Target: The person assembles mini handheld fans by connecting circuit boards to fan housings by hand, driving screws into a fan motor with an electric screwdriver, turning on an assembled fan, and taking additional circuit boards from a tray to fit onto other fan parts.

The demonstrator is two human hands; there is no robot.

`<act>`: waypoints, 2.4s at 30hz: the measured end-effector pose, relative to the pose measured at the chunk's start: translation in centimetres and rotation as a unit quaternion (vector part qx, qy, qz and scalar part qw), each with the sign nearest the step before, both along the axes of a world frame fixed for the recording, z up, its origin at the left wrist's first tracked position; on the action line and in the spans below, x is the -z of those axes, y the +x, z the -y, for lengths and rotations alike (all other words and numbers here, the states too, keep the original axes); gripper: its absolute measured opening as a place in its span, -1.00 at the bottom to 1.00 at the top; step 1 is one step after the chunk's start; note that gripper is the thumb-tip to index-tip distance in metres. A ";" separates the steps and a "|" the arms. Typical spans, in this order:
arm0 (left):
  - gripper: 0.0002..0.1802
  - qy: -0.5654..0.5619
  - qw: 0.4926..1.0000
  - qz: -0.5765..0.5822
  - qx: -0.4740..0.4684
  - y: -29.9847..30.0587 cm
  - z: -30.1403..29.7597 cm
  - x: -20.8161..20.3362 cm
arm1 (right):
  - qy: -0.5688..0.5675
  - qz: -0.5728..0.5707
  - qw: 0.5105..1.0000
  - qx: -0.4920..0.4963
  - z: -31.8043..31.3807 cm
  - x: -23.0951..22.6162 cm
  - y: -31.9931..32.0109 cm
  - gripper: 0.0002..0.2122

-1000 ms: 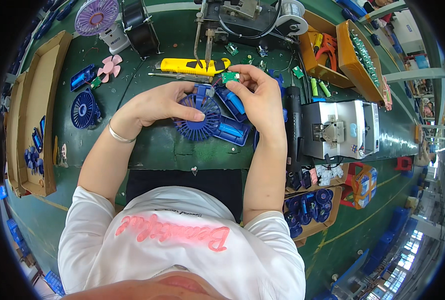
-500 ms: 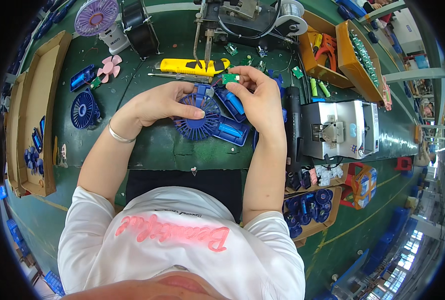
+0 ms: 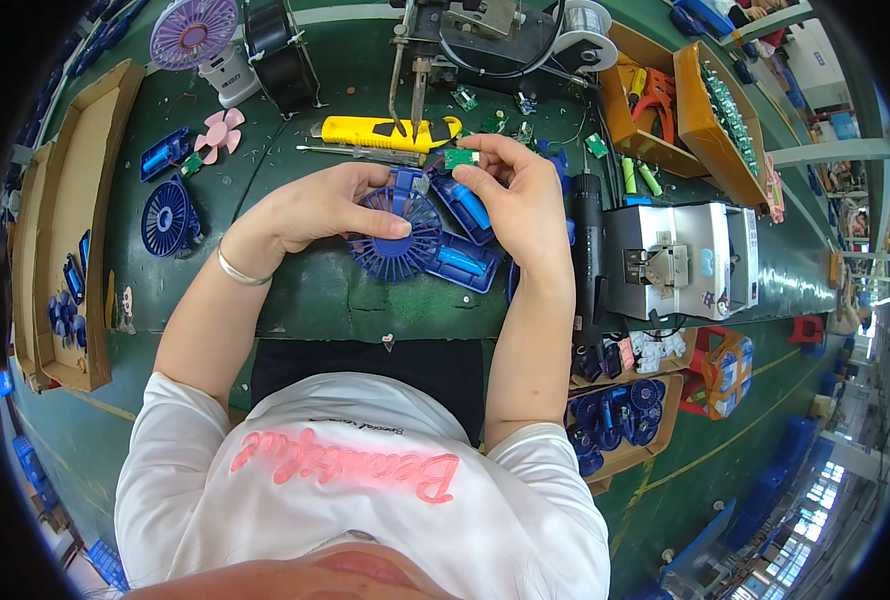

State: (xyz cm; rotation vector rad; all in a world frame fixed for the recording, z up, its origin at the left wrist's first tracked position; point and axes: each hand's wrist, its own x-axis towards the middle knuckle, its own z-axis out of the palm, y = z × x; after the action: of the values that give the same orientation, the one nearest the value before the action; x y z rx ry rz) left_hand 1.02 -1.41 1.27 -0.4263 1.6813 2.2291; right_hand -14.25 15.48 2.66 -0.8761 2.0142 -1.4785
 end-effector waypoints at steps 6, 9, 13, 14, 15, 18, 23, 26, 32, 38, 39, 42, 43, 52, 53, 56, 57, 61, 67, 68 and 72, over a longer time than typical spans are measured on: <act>-0.36 -0.003 1.000 0.001 -0.003 0.1 -0.1 -0.2 | 0.000 0.001 1.000 -0.002 -0.1 -0.1 0.1 -0.74; -0.37 0.000 1.000 0.002 -0.005 0.2 -0.1 -0.2 | 0.005 -0.005 1.000 -0.006 -0.2 0.0 0.1 -0.75; -0.38 0.009 1.000 0.000 -0.002 0.1 -0.3 -0.2 | 0.005 -0.004 1.000 -0.009 -0.4 -0.1 0.1 -0.75; -0.38 0.015 1.000 -0.002 -0.001 0.1 -0.3 -0.2 | 0.001 -0.002 1.000 -0.009 -0.4 -0.1 0.0 -0.74; -0.38 0.015 1.000 -0.002 -0.001 0.1 -0.2 -0.2 | 0.001 -0.003 1.000 -0.009 -0.3 0.0 0.0 -0.74; -0.38 0.009 1.000 0.001 -0.001 0.0 -0.1 -0.1 | -0.011 0.006 1.000 0.002 -0.1 0.0 0.0 -0.74; -0.40 0.009 1.000 -0.001 -0.002 0.1 0.3 -0.3 | -0.015 0.002 1.000 0.005 0.4 0.0 0.0 -0.74; -0.39 0.011 1.000 -0.013 -0.013 0.8 0.2 -0.6 | -0.003 -0.009 1.000 -0.018 0.6 -0.2 0.2 -0.76; -0.16 -0.120 0.992 -0.028 0.006 0.1 -0.4 -0.6 | 0.005 0.008 1.000 0.000 -0.4 -0.4 -0.1 -0.75; -0.15 -0.067 0.998 -0.021 -0.001 0.7 -0.4 -0.4 | -0.019 0.026 0.999 -0.008 0.0 -0.8 0.7 -0.76; -0.15 -0.067 0.998 -0.020 -0.004 0.6 -0.3 -0.6 | -0.014 0.025 1.000 -0.008 0.1 -0.8 0.6 -0.77; -0.21 -0.054 0.998 -0.014 0.008 0.5 -0.1 -0.7 | -0.010 0.022 1.000 -0.010 0.2 -0.8 0.6 -0.76; -0.25 -0.054 0.998 -0.016 0.007 0.5 -0.1 -0.7 | -0.010 0.022 1.000 -0.011 0.3 -0.8 0.6 -0.76; -0.32 -0.057 0.998 -0.015 0.004 0.6 -0.4 -0.9 | -0.001 0.013 1.000 -0.011 0.2 -0.8 0.9 -0.77; -0.33 -0.058 0.998 -0.006 0.004 0.5 -0.4 -1.0 | -0.004 0.016 1.000 -0.011 0.1 -0.7 0.9 -0.77; -0.34 -0.050 0.999 -0.004 0.002 0.6 -0.4 -0.8 | -0.004 0.013 1.000 -0.013 0.3 -0.9 1.0 -0.77; -0.34 -0.049 0.999 -0.003 0.003 0.5 -0.3 -0.8 | 0.000 0.009 1.000 -0.012 0.3 -1.0 1.0 -0.77; -0.37 -0.055 0.998 -0.007 0.003 0.4 -0.1 -0.9 | 0.004 -0.001 1.000 -0.012 0.5 -0.8 0.9 -0.78; -0.39 -0.056 0.998 -0.006 0.005 0.4 -0.1 -1.0 | 0.011 -0.016 1.000 -0.015 0.5 -0.9 1.0 -0.80; -0.39 -0.063 0.998 -0.004 0.007 0.5 -0.1 -1.1 | 0.012 -0.016 1.000 -0.014 0.5 -0.9 1.0 -0.80; -0.40 -0.086 0.996 -0.011 0.010 0.9 -0.6 -1.2 | 0.010 -0.015 1.000 -0.016 0.2 -0.6 1.2 -0.80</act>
State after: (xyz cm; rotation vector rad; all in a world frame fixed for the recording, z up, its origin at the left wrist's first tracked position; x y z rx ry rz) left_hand 1.87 -0.83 2.46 -0.4247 1.8890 2.0901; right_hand -13.08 15.26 3.30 -0.9231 2.0233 -1.4348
